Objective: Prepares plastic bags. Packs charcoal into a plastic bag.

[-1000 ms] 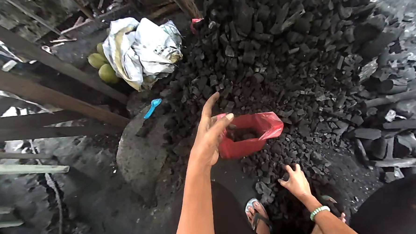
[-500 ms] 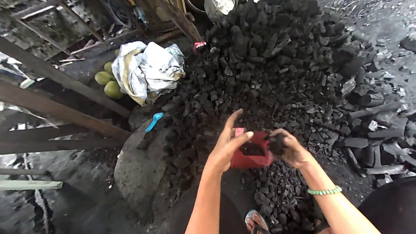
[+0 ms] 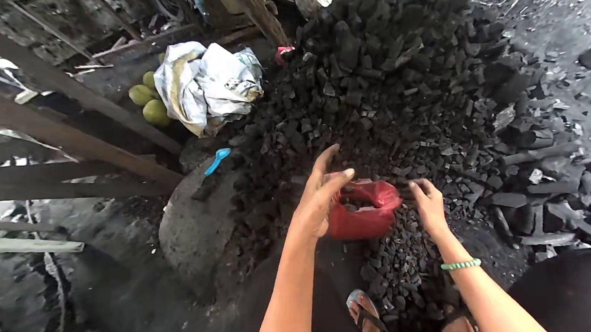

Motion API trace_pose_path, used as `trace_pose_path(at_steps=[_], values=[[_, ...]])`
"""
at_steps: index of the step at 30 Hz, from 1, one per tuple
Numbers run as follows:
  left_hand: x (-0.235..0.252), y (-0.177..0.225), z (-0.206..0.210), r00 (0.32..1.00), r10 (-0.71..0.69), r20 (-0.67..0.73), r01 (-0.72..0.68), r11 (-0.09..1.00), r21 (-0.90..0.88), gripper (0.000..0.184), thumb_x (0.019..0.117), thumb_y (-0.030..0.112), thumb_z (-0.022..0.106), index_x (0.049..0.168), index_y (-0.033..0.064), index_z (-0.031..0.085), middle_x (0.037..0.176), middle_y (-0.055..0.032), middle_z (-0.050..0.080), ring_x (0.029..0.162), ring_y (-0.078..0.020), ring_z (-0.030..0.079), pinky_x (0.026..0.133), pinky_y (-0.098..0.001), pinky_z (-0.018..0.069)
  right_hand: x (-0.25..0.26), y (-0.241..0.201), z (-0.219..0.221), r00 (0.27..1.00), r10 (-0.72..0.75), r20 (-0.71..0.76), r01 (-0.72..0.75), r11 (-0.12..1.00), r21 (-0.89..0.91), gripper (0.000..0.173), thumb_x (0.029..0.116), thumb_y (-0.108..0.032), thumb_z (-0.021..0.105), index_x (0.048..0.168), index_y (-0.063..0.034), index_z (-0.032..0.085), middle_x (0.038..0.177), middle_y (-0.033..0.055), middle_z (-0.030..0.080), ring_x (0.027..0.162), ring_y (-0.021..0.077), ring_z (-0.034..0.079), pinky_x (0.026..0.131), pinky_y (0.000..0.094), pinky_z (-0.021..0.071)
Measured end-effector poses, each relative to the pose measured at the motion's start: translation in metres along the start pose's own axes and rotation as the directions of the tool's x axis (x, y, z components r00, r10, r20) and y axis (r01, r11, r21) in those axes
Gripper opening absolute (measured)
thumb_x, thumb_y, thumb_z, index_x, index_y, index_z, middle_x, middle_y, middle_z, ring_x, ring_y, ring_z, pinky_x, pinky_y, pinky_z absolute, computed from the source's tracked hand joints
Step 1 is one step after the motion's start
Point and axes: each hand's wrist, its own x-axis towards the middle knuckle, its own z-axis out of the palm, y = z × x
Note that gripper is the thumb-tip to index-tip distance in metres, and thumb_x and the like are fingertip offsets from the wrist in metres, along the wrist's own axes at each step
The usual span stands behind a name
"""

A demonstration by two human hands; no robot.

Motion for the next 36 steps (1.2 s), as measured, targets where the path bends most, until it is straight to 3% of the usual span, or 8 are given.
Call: trace_pose_path(at_steps=[3, 7, 11, 16, 24, 30, 33, 36], values=[[0.000, 0.002, -0.001, 1.000, 0.021, -0.013, -0.020, 1.000, 0.013, 0.064, 0.0967, 0.020, 0.056, 0.157, 0.0219, 0.033, 0.117, -0.0059, 0.063, 0.086, -0.0090, 0.066, 0.075, -0.0256, 0.0573, 0.000, 0.074, 0.001, 0.957, 0.229, 0.175, -0.135, 0.892, -0.431, 0.058, 0.0971, -0.030, 0.070, 0.141, 0.0045, 0.055, 0.145, 0.0358, 0.047, 0.132, 0.0548, 0.048, 0.105, 0.0727, 0.0405], [0.000, 0.001, -0.008, 0.997, 0.050, -0.064, -0.045, 0.996, 0.071, 0.069, 0.0934, 0.024, 0.060, 0.157, 0.0218, 0.034, 0.117, -0.0045, 0.064, 0.093, -0.0078, 0.066, 0.080, -0.0252, 0.0563, -0.067, 0.097, 0.047, 0.814, 0.528, 0.240, -0.172, 0.615, -0.770, 0.127, 0.0757, -0.057, 0.085, 0.167, -0.0191, 0.005, 0.172, 0.0194, -0.008, 0.155, 0.0512, -0.006, 0.112, 0.0836, 0.0105], [0.000, 0.002, -0.015, 0.991, 0.095, -0.092, -0.087, 0.993, 0.082, 0.071, 0.0906, 0.028, 0.060, 0.156, 0.0216, 0.035, 0.117, -0.0007, 0.064, 0.092, -0.0045, 0.066, 0.080, -0.0227, 0.0567, -0.097, 0.109, 0.047, 0.865, 0.421, 0.273, -0.025, 0.579, -0.815, 0.096, 0.0857, -0.049, 0.079, 0.163, -0.0201, 0.030, 0.162, 0.0268, 0.031, 0.147, 0.0544, 0.029, 0.107, 0.0762, 0.0325], [0.003, -0.001, -0.020, 0.989, 0.104, -0.109, -0.100, 0.994, 0.044, 0.067, 0.0922, 0.025, 0.058, 0.155, 0.0207, 0.034, 0.111, 0.0005, 0.065, 0.088, -0.0040, 0.067, 0.078, -0.0216, 0.0580, -0.078, 0.117, 0.025, 0.783, 0.459, 0.419, 0.054, 0.621, -0.782, 0.081, 0.0930, -0.044, 0.074, 0.160, -0.0184, 0.036, 0.156, 0.0300, 0.036, 0.136, 0.0519, 0.046, 0.100, 0.0640, 0.0486], [0.003, -0.002, -0.014, 0.999, 0.043, -0.024, -0.041, 0.995, 0.088, 0.064, 0.0948, 0.023, 0.057, 0.155, 0.0187, 0.036, 0.114, -0.0041, 0.064, 0.089, -0.0076, 0.066, 0.077, -0.0246, 0.0566, -0.040, 0.103, -0.006, 0.818, 0.422, 0.391, -0.174, 0.829, -0.531, 0.044, 0.0956, -0.018, 0.072, 0.136, -0.0025, 0.062, 0.140, 0.0252, 0.059, 0.132, 0.0397, 0.056, 0.112, 0.0563, 0.0420], [0.002, -0.004, -0.001, 0.977, -0.019, 0.211, -0.020, 0.984, 0.180, 0.067, 0.0956, 0.024, 0.059, 0.157, 0.0163, 0.034, 0.112, -0.0078, 0.065, 0.089, -0.0105, 0.065, 0.077, -0.0294, 0.0558, -0.025, -0.012, -0.020, 0.958, 0.132, 0.255, -0.219, 0.911, 0.350, 0.028, 0.0945, -0.001, 0.059, 0.122, -0.0056, 0.059, 0.090, 0.0056, 0.068, 0.058, 0.0099, 0.060, 0.050, 0.0265, 0.0534], [0.003, -0.006, 0.003, 0.949, -0.030, 0.313, -0.029, 0.983, 0.181, 0.069, 0.0935, 0.024, 0.060, 0.157, 0.0159, 0.033, 0.114, -0.0082, 0.065, 0.090, -0.0109, 0.065, 0.078, -0.0284, 0.0559, -0.022, -0.063, 0.001, 0.908, -0.144, 0.393, 0.048, 0.969, 0.243, 0.032, 0.0878, -0.004, 0.067, 0.119, -0.0062, 0.066, 0.102, 0.0042, 0.072, 0.078, 0.0099, 0.068, 0.068, 0.0296, 0.0590], [0.002, -0.007, 0.004, 0.938, -0.030, 0.346, -0.023, 0.989, 0.148, 0.068, 0.0936, 0.022, 0.058, 0.157, 0.0160, 0.033, 0.114, -0.0076, 0.065, 0.090, -0.0103, 0.066, 0.079, -0.0287, 0.0566, -0.016, -0.072, 0.034, 0.795, -0.239, 0.558, 0.428, 0.873, -0.236, 0.037, 0.0868, -0.014, 0.081, 0.121, -0.0051, 0.071, 0.125, 0.0181, 0.066, 0.109, 0.0338, 0.067, 0.094, 0.0573, 0.0549]])
